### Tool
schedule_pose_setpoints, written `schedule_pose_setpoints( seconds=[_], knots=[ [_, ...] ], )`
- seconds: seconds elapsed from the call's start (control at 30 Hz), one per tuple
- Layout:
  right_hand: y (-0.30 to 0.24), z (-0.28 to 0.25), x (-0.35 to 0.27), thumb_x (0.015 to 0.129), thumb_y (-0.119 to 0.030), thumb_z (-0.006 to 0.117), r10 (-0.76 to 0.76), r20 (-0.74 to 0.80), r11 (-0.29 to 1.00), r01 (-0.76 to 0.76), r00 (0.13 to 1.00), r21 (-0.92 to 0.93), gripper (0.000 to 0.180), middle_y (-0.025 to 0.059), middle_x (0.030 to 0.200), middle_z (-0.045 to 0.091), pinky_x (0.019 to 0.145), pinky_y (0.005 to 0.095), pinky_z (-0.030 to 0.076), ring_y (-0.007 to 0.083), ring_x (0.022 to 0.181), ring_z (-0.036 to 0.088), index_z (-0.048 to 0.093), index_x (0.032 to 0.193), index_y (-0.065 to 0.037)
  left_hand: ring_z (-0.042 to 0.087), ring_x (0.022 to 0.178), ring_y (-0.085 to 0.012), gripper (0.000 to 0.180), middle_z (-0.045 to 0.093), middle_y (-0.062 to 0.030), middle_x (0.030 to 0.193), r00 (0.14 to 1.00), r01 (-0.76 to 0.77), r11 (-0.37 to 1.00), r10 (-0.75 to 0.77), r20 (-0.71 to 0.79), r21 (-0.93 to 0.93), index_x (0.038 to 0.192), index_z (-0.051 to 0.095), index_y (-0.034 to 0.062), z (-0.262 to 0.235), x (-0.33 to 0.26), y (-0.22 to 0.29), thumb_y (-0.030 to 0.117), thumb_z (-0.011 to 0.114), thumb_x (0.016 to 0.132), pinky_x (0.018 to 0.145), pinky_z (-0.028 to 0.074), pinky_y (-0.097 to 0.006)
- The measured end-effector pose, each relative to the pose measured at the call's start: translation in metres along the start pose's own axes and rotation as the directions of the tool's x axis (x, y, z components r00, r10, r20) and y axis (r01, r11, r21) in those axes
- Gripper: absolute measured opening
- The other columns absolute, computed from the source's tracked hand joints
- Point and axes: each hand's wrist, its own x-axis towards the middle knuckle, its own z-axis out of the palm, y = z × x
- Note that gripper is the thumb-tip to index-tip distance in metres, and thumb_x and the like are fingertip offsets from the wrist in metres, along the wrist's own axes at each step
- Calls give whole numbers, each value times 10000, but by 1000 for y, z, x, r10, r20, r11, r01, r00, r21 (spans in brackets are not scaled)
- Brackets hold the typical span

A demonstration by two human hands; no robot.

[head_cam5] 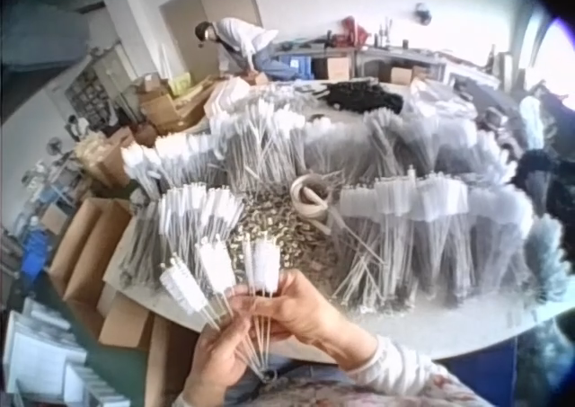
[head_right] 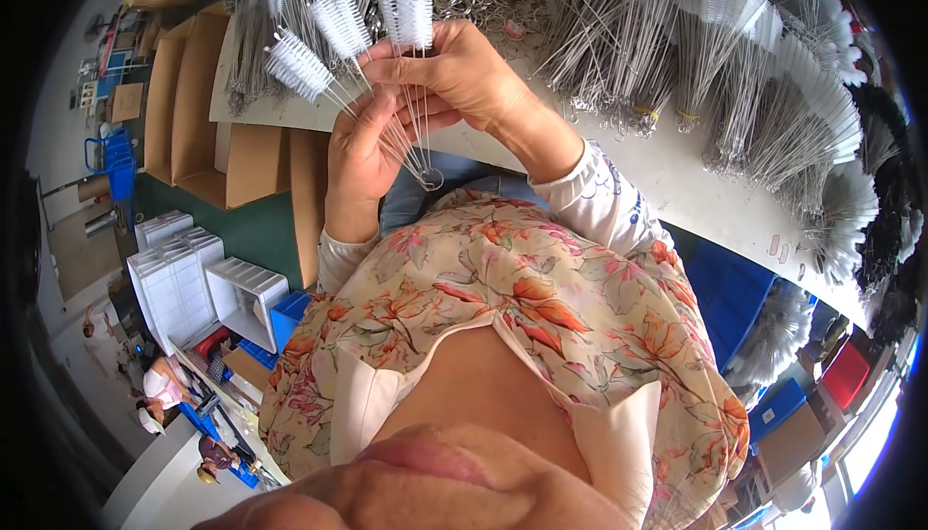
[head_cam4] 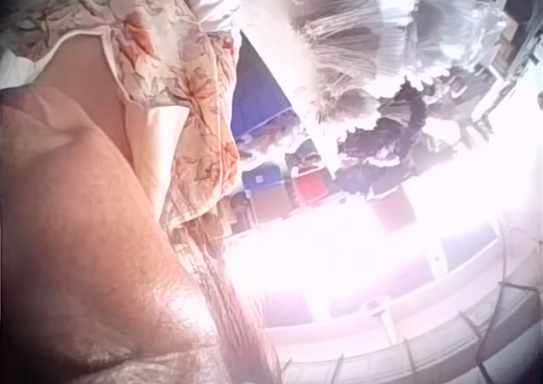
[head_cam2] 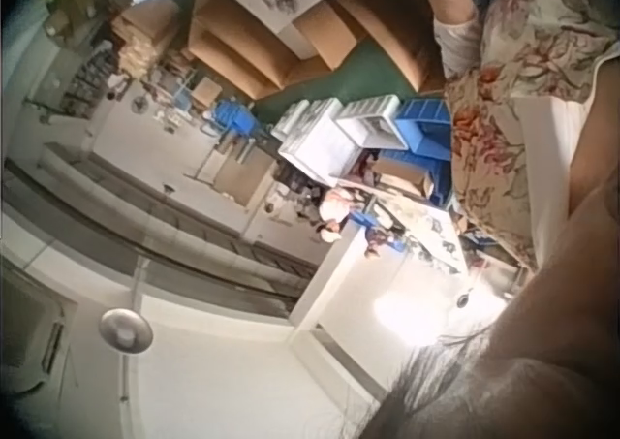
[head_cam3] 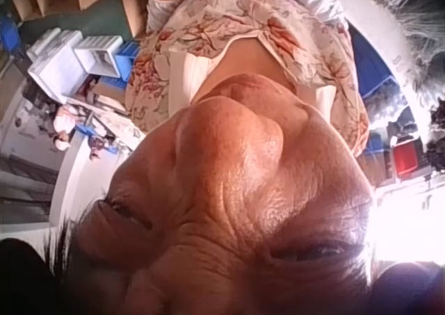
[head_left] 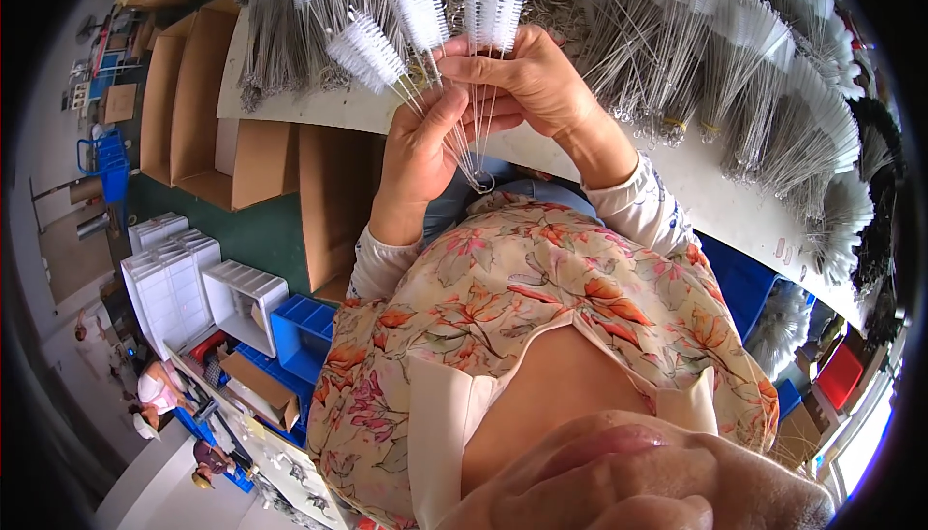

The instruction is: Assembling small white cleaning brushes onto metal rings and packing them into boxes in a workshop.

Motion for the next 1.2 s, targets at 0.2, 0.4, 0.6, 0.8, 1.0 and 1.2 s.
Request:
schedule_pose_setpoints(
  seconds=[0.2, 0.4, 0.6, 0.8, 1.0, 1.2],
  knots=[
    [11, -6, 9, 800, -87, 693, -109, -14, 992, 108, 994, -59, 199, 100, 791, 677, 579, 229, 546, 130, 636, 651, 668, 970, 13, 581, 1038, -358, 442, 550, -251, 1150, 987, -17, 999, 22, -160, 27, 1250, 412, -104, -9, -7, -7, 243, 377, 977, 876, 495, -500],
    [21, -4, 17, 803, -136, 696, 85, 50, 995, -87, 995, 44, 229, 107, 771, 675, 545, 280, 555, 173, 624, 665, 659, 986, -4, 534, 1112, -367, 580, 513, -262, 1205, 995, 25, 999, -29, -100, -37, 1304, 337, -112, -12, -15, -4, 363, 344, 971, 909, 465, -509],
    [31, -9, 23, 808, -157, 692, 125, 27, 988, -127, 992, 89, 246, 109, 802, 675, 538, 308, 561, 185, 644, 668, 653, 1000, -10, 471, 1177, -401, 669, 430, -288, 1285, 997, 54, 993, -60, -49, -101, 1347, 252, -113, -18, -19, 1, 420, 338, 951, 954, 418, -523],
    [32, -14, 22, 843, -174, 653, 111, 35, 992, -113, 993, 64, 232, 95, 873, 663, 606, 354, 573, 216, 711, 671, 635, 1008, -12, 450, 1195, -410, 695, 406, -294, 1306, 998, 56, 994, -56, 8, -93, 1360, 225, -108, -26, -14, -6, 433, 356, 943, 961, 411, -522],
    [34, -17, 24, 810, -198, 698, 105, 10, 991, -106, 994, 84, 286, 84, 926, 665, 595, 302, 543, 173, 707, 652, 652, 1027, -17, 446, 1197, -419, 791, 375, -294, 1335, 997, 73, 984, -70, 23, -165, 1383, 211, -67, -30, -12, -12, 553, 353, 914, 959, 411, -527],
    [28, -11, 27, 834, -226, 668, 132, 51, 989, -135, 990, 62, 302, 94, 919, 659, 561, 323, 557, 199, 695, 661, 637, 1056, -24, 429, 1204, -441, 826, 358, -297, 1347, 998, 9, 972, 4, 56, -234, 1401, 187, -41, -32, -11, -10, 599, 333, 900, 954, 409, -541]
  ],
)
